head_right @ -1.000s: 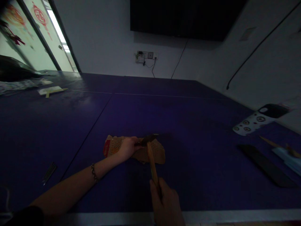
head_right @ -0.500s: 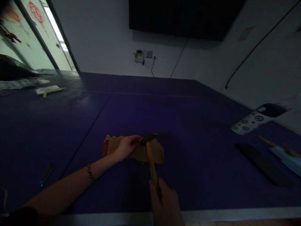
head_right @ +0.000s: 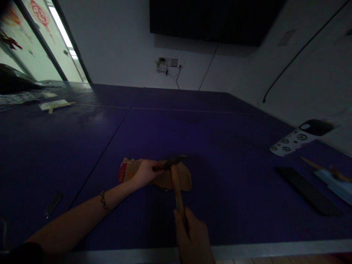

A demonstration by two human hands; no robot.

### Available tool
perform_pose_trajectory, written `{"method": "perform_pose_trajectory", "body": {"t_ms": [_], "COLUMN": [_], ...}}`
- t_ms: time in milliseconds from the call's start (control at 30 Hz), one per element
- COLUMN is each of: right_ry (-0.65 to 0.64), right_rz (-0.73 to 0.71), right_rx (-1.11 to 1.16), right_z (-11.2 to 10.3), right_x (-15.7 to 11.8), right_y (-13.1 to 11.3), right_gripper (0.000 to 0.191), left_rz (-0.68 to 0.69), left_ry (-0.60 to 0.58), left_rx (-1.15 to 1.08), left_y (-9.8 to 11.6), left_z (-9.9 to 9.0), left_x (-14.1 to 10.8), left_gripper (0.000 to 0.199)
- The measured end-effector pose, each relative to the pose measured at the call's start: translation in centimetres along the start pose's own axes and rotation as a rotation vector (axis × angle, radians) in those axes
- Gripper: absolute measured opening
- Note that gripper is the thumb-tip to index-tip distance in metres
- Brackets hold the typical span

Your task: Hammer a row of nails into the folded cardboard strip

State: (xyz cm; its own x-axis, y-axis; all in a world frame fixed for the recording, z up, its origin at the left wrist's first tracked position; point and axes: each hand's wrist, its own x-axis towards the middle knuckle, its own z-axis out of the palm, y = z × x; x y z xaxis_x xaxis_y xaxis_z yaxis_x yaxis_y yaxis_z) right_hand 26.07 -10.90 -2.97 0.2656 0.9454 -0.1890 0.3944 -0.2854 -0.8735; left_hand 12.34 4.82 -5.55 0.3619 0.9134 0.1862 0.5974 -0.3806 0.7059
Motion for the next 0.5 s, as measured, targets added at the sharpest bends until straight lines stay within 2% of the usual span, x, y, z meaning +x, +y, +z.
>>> {"method": "perform_pose_trajectory", "body": {"t_ms": [167,267,367,500], "right_ry": [-0.048,-0.007,0.049,0.051], "right_rz": [0.158,0.164,0.128,0.164], "right_rx": [0.240,0.382,0.394,0.386], "right_z": [-0.2,-0.6,-1.1,-1.4], "right_x": [-0.4,-0.5,-0.1,0.6], "right_y": [-0.2,-0.3,0.1,1.3], "right_gripper": [0.041,0.039,0.040,0.042], "left_rz": [0.052,0.065,0.076,0.096], "left_ry": [-0.011,0.001,0.000,-0.007], "left_rx": [-0.003,-0.014,-0.004,0.004], "left_y": [-0.6,-0.9,-0.9,-0.8], "left_z": [0.3,0.5,0.5,0.3], "left_x": [0.1,0.2,0.3,0.3], "left_gripper": [0.008,0.009,0.010,0.009]}}
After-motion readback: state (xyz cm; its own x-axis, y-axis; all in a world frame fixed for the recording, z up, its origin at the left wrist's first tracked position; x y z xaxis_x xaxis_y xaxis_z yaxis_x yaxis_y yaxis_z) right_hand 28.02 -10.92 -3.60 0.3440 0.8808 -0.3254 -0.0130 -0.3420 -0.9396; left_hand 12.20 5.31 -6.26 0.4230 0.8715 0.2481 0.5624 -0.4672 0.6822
